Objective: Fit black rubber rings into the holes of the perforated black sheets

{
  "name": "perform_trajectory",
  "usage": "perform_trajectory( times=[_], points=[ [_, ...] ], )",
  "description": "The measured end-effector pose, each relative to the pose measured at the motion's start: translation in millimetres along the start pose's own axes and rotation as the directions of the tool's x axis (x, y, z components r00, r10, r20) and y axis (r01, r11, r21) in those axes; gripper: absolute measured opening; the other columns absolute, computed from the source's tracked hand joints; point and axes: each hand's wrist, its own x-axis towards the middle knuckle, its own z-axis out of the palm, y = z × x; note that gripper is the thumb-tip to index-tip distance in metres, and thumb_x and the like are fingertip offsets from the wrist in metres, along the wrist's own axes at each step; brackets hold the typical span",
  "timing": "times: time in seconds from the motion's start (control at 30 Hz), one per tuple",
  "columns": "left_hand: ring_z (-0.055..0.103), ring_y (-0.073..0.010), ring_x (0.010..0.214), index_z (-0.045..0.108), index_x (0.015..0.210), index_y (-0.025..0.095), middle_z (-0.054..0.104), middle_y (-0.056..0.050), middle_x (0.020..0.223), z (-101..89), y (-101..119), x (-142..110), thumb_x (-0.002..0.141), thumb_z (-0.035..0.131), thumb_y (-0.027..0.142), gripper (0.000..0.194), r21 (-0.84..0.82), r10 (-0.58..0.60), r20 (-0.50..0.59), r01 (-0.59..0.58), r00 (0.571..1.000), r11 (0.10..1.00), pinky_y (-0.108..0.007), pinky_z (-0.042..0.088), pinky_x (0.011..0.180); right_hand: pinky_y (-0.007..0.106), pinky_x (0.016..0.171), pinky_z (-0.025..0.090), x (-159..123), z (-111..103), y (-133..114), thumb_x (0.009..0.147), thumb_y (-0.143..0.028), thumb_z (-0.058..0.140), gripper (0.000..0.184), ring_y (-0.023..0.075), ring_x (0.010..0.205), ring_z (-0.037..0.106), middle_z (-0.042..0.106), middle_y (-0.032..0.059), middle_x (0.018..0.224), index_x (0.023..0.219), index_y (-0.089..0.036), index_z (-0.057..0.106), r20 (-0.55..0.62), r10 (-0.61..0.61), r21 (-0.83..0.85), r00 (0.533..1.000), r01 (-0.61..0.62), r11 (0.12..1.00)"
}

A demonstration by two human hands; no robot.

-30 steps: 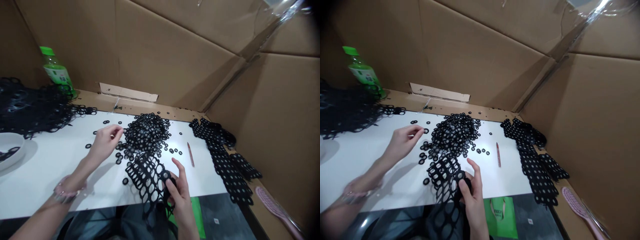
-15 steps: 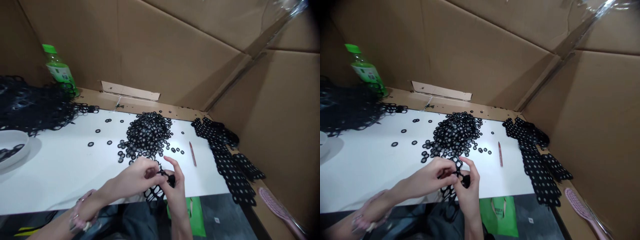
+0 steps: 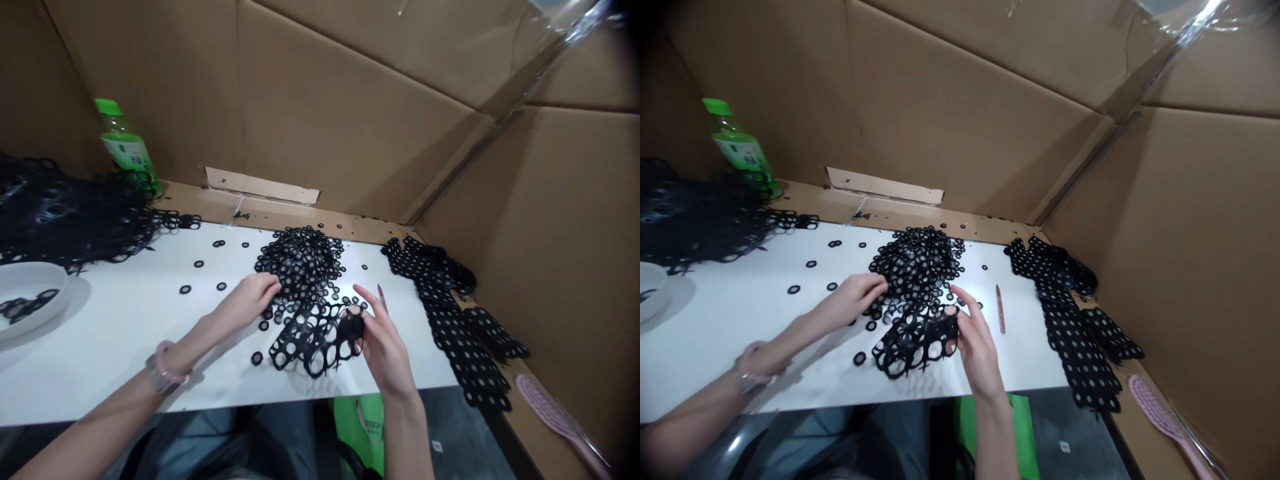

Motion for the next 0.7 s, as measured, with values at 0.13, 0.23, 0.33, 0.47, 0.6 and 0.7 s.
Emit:
perform_trajectory(
  times=[0.13, 0.23, 0.33, 0.47, 0.6, 0.7],
  points=[
    [0.057, -0.0167, 0.076, 0.058, 0.088, 0.018, 0.058, -0.004, 0.091, 18.2, 3.8, 2.3, 0.089, 0.037, 0.024, 0.022, 0.152, 0.015, 0.115, -0.032, 0.993, 0.988, -0.027, 0.043, 0.069, 0.019, 0.051, 0.041, 21.5, -2.3, -23.2, 0.082, -0.026, 0.055, 0.044, 0.0097, 0.062, 0.046, 0.057, 0.0014, 0.086, 0.125, -0.026, 0.046, 0.156, -0.052, -0.032, 0.986, 0.058, 0.998],
    [0.058, -0.0186, 0.080, 0.057, 0.090, 0.018, 0.057, -0.005, 0.094, 26.3, 3.6, 0.5, 0.084, 0.045, 0.019, 0.014, 0.181, 0.022, 0.104, -0.041, 0.994, 0.983, -0.027, 0.045, 0.069, 0.020, 0.050, 0.043, 36.0, 10.1, -51.4, 0.080, -0.025, 0.058, 0.048, 0.0092, 0.057, 0.048, 0.059, -0.0003, 0.078, 0.126, -0.027, 0.045, 0.230, -0.124, -0.125, 0.965, 0.155, 0.980],
    [0.058, -0.0198, 0.086, 0.057, 0.091, 0.017, 0.057, -0.006, 0.096, 29.9, 1.3, -4.4, 0.084, 0.048, 0.019, 0.012, 0.200, 0.030, 0.083, -0.046, 0.996, 0.979, -0.028, 0.047, 0.072, 0.020, 0.050, 0.044, 54.7, 41.5, -82.3, 0.077, -0.024, 0.061, 0.049, 0.0085, 0.052, 0.049, 0.054, -0.0046, 0.062, 0.124, -0.028, 0.046, 0.271, -0.238, -0.184, 0.932, 0.293, 0.938],
    [0.057, -0.0181, 0.092, 0.057, 0.096, 0.019, 0.057, -0.004, 0.102, 30.8, 0.2, -10.0, 0.084, 0.050, 0.023, 0.014, 0.210, 0.045, 0.066, -0.058, 0.997, 0.976, -0.027, 0.047, 0.079, 0.021, 0.058, 0.047, 96.4, 119.5, -107.2, 0.078, -0.023, 0.060, 0.045, 0.0087, 0.058, 0.052, 0.056, -0.0031, 0.068, 0.121, -0.025, 0.047, 0.465, -0.285, -0.186, 0.838, 0.408, 0.894],
    [0.056, -0.0192, 0.095, 0.059, 0.097, 0.017, 0.059, -0.006, 0.101, 27.6, -0.6, -10.8, 0.086, 0.050, 0.024, 0.015, 0.210, 0.041, 0.042, -0.048, 0.998, 0.977, -0.030, 0.047, 0.083, 0.025, 0.063, 0.049, 154.4, 237.8, -106.4, 0.083, -0.020, 0.052, 0.039, 0.0101, 0.068, 0.055, 0.054, -0.0034, 0.072, 0.120, -0.022, 0.043, 0.654, -0.276, -0.134, 0.704, 0.467, 0.874],
    [0.057, -0.0190, 0.093, 0.057, 0.103, 0.015, 0.058, -0.007, 0.105, 26.9, 0.6, -11.5, 0.087, 0.051, 0.027, 0.021, 0.164, 0.078, 0.048, -0.085, 0.996, 0.983, -0.036, 0.049, 0.080, 0.022, 0.065, 0.046, 192.9, 329.7, -98.8, 0.091, -0.012, 0.034, 0.040, 0.0034, 0.072, 0.052, 0.045, -0.0081, 0.070, 0.129, -0.020, 0.026, 0.707, -0.197, -0.250, 0.680, 0.500, 0.829]
  ],
)
